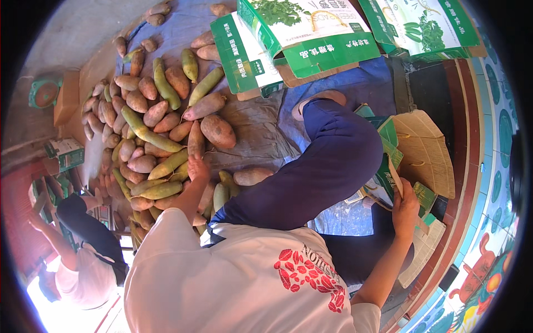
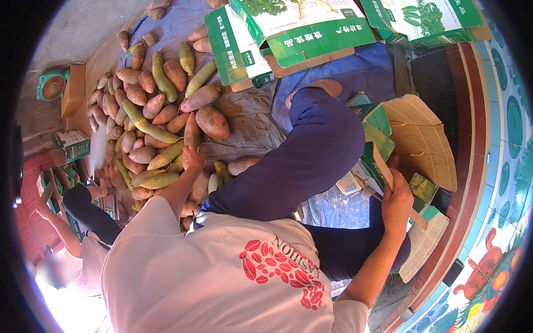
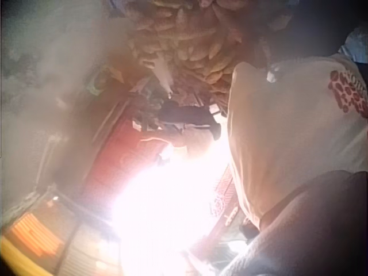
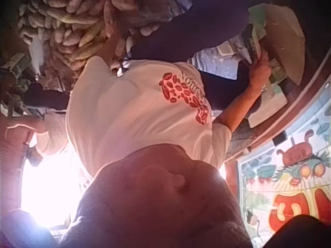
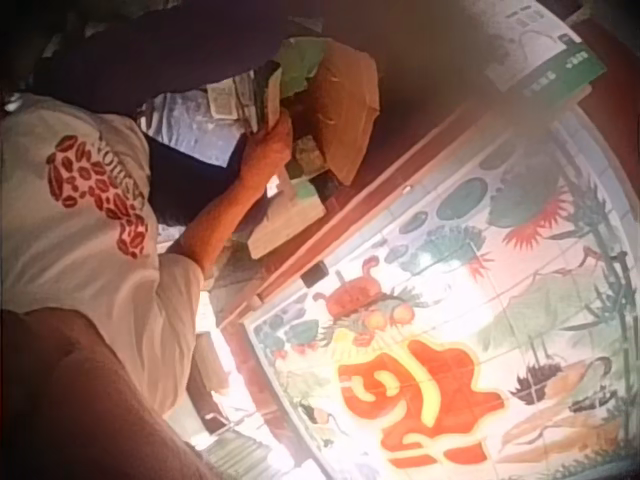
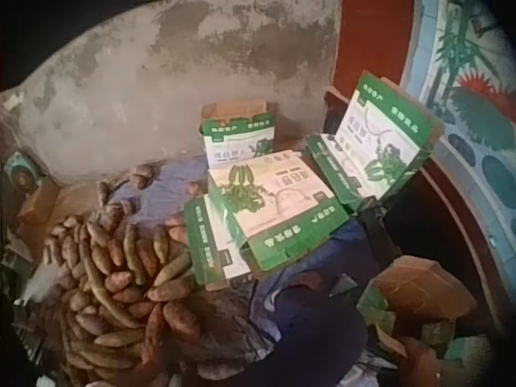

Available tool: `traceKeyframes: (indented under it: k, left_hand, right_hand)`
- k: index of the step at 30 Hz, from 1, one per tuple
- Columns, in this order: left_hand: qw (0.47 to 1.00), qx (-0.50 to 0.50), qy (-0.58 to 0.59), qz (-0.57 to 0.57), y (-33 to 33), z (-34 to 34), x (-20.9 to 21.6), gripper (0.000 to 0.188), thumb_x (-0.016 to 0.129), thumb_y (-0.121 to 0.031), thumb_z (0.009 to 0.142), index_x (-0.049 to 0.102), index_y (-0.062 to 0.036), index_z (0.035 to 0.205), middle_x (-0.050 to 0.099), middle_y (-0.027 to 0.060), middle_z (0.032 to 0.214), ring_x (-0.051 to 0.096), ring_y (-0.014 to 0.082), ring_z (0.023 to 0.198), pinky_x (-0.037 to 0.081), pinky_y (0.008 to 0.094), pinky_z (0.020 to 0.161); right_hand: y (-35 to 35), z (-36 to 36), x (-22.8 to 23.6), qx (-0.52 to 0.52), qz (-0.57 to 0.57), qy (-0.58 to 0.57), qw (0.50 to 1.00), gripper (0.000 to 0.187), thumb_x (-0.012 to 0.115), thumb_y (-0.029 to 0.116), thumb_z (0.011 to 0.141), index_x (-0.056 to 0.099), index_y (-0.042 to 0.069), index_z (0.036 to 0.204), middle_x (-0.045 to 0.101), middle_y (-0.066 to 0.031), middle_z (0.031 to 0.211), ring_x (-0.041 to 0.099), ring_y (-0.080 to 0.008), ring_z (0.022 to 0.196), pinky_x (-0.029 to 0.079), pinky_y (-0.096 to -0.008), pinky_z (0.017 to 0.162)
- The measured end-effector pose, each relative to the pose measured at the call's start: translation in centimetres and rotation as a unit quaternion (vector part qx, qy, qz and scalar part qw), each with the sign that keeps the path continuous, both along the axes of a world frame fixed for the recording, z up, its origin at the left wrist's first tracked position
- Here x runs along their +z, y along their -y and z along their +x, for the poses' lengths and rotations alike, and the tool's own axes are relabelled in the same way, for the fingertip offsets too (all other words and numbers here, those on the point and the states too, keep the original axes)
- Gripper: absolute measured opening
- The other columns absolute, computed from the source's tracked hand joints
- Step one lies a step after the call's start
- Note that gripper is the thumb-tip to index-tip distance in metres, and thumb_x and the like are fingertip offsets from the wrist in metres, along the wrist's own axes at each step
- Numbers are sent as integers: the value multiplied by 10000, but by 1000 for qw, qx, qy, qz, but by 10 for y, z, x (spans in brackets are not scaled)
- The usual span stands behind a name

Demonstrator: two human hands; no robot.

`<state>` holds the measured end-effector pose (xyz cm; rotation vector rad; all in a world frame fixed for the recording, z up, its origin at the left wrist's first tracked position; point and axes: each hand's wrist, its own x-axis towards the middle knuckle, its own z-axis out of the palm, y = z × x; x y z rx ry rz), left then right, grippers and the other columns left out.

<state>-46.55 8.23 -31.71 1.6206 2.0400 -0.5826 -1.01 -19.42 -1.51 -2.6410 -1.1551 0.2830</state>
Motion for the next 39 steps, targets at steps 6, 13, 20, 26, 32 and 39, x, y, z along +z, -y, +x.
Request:
traceKeyframes:
  k: [6,13,20,26,32,39]
  left_hand:
    - [945,-268,45,-182,54,-2,-16,755,598,-513,802,352,-92,1378,372,175,1414,403,359,1280,355,461,1045]
    - [891,-341,-46,-296,52,31,29,722,706,-458,728,466,-119,1318,566,149,1256,531,318,1178,439,443,969]
    - [673,-651,-16,-351,50,20,-5,503,731,-260,687,610,-49,1128,611,132,1147,599,315,1057,508,410,833]
    - [788,-506,-29,-348,52,16,5,507,742,-148,652,567,-33,1114,640,171,1053,610,346,1023,508,396,822]
    - [864,-439,36,-246,2,45,44,804,853,-325,515,506,-48,1185,631,172,1105,610,336,1037,507,412,845]
    - [876,-476,47,-69,-45,81,98,797,834,-259,584,413,-52,1228,568,170,1141,557,339,1099,468,415,911]
  right_hand:
    - [-4,-1,0,3,-1,4,1000,293,572,-28,802,578,66,1079,633,-198,955,609,-395,890,482,-443,752]
    - [-3,-2,-2,-4,9,1,1000,262,579,-7,819,577,68,1070,640,-186,952,616,-387,881,486,-435,744]
    - [-5,1,-2,16,16,9,1000,238,567,15,847,577,57,1082,636,-198,944,616,-388,880,483,-427,738]
    - [-5,-2,0,17,20,3,1000,222,554,18,865,573,40,1084,631,-207,952,619,-386,875,480,-425,734]
    - [-2,0,1,26,38,8,999,224,574,2,833,582,39,1054,633,-191,946,611,-389,875,480,-424,730]
    - [2,-1,-3,30,34,3,999,242,589,6,797,587,47,1036,637,-183,936,610,-376,873,485,-431,742]
